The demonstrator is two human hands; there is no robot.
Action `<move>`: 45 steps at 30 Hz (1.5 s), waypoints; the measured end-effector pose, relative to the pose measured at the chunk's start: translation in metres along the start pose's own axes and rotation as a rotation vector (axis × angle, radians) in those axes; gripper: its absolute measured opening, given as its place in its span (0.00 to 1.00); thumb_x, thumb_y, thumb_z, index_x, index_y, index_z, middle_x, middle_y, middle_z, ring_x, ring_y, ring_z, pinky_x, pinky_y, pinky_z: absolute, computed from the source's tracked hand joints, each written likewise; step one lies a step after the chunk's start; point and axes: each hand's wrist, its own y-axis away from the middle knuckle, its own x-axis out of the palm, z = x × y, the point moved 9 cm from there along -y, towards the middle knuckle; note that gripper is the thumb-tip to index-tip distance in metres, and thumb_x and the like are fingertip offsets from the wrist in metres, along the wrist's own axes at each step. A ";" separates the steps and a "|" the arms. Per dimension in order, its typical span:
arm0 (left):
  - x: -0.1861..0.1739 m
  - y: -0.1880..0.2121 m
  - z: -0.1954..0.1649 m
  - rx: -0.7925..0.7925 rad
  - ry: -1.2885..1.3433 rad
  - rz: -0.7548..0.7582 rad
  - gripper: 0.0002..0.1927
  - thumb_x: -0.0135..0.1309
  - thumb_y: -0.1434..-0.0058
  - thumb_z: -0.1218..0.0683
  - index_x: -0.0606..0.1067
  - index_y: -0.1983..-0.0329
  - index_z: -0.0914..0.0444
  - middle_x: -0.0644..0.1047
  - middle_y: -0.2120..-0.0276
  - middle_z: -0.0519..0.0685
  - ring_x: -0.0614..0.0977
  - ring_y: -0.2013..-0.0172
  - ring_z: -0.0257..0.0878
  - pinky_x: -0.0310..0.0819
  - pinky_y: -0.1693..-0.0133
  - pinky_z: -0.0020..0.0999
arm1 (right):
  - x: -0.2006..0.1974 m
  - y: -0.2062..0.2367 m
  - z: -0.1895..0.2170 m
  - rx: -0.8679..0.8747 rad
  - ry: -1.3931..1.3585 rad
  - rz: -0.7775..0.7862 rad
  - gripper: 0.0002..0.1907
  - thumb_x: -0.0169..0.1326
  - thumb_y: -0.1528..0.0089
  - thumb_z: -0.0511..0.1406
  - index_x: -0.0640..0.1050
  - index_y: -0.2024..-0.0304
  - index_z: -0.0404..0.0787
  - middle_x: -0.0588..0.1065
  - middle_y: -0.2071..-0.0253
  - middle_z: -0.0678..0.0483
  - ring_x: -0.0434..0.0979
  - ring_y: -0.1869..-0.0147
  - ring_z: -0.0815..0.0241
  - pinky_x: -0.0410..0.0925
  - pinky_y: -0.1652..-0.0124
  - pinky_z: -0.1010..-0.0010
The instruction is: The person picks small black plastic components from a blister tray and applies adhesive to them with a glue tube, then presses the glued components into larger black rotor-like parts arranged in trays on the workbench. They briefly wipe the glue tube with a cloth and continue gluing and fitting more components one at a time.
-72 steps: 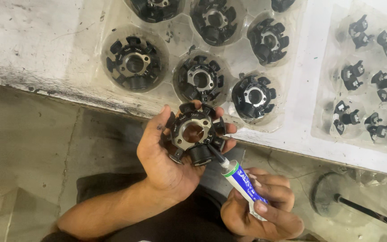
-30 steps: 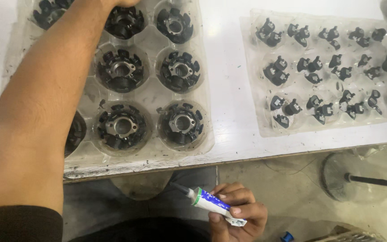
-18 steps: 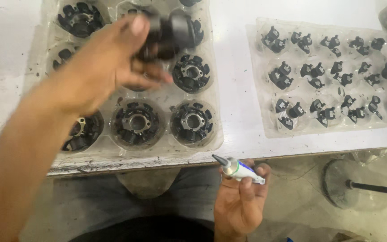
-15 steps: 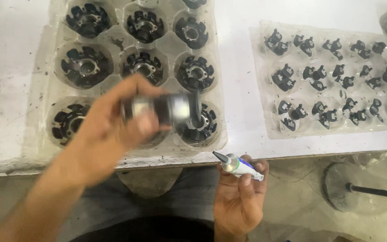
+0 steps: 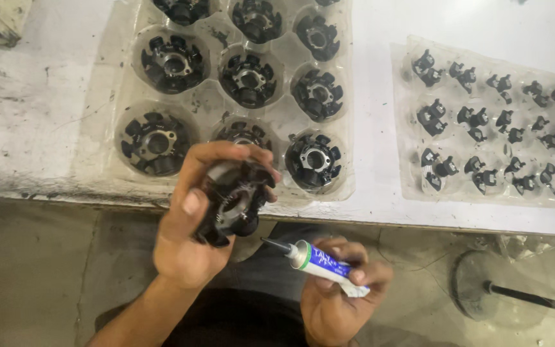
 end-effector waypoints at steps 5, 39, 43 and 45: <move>0.020 0.011 -0.014 0.133 -0.417 0.099 0.20 0.49 0.23 0.50 0.69 0.40 0.72 0.73 0.41 0.67 0.76 0.44 0.44 0.68 0.37 0.37 | 0.011 0.010 0.021 -0.250 0.420 0.061 0.20 0.66 0.36 0.30 0.67 0.53 0.48 0.76 0.58 0.54 0.79 0.55 0.55 0.76 0.49 0.56; 0.020 0.012 -0.015 0.100 -0.482 0.080 0.19 0.48 0.29 0.53 0.69 0.42 0.72 0.74 0.43 0.67 0.77 0.43 0.44 0.69 0.39 0.37 | 0.023 0.003 0.031 -0.337 0.637 0.158 0.25 0.62 0.42 0.24 0.65 0.53 0.50 0.72 0.60 0.52 0.78 0.63 0.59 0.78 0.62 0.65; 0.016 0.012 -0.012 0.093 -0.447 0.062 0.20 0.48 0.28 0.52 0.69 0.42 0.72 0.73 0.41 0.67 0.76 0.41 0.44 0.68 0.38 0.38 | 0.020 0.004 0.029 -0.352 0.606 0.128 0.24 0.63 0.41 0.23 0.66 0.53 0.50 0.72 0.60 0.52 0.77 0.64 0.59 0.78 0.64 0.66; 0.014 0.013 -0.010 0.091 -0.408 0.043 0.20 0.48 0.27 0.51 0.68 0.40 0.70 0.73 0.41 0.66 0.76 0.41 0.44 0.68 0.38 0.38 | 0.020 0.003 0.029 -0.365 0.589 0.121 0.24 0.63 0.41 0.24 0.66 0.53 0.49 0.72 0.59 0.51 0.77 0.64 0.59 0.77 0.64 0.66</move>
